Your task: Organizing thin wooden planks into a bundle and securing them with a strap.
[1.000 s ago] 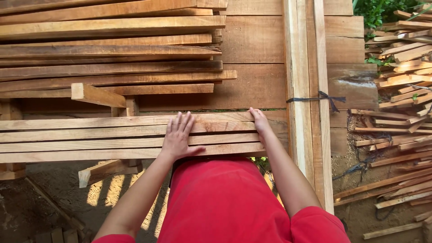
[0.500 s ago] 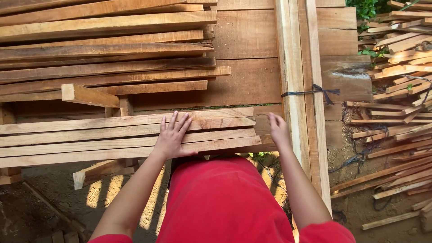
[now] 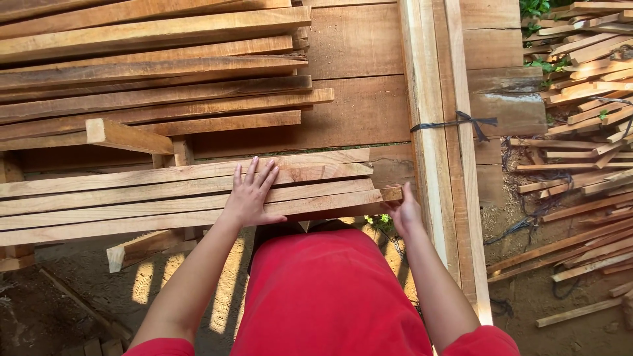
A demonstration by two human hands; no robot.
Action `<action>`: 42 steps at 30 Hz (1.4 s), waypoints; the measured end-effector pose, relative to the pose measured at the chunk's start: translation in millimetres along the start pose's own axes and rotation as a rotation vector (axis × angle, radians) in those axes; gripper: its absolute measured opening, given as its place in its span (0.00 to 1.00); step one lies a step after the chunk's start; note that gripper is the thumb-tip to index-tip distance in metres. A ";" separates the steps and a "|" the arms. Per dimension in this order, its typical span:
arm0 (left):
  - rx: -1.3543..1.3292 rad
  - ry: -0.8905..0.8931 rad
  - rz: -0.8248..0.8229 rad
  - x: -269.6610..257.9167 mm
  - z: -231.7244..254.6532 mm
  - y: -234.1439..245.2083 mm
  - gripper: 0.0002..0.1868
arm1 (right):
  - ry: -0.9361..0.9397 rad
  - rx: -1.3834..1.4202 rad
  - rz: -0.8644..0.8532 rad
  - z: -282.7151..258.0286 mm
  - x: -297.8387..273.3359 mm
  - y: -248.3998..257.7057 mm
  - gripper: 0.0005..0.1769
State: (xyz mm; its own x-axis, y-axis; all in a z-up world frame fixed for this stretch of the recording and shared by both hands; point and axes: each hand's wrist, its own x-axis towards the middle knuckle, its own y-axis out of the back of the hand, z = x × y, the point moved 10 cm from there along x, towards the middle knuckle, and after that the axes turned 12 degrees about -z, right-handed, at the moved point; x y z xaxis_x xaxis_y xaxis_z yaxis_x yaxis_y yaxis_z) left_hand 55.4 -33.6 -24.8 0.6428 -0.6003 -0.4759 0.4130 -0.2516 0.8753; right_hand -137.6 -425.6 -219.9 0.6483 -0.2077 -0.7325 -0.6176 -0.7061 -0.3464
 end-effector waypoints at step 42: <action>-0.056 -0.014 -0.021 -1.0 1.2 8.3 0.74 | -0.116 -0.103 -0.231 184.7 35.8 -28.9 0.24</action>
State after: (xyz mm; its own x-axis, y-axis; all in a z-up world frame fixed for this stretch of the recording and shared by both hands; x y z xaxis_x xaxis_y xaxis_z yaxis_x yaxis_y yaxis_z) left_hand 57.4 -36.0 -16.9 0.6249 -0.6059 -0.4923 0.4616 -0.2218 0.8589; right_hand -178.7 -287.6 -344.4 0.7077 0.0414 -0.7053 -0.4070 -0.7921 -0.4549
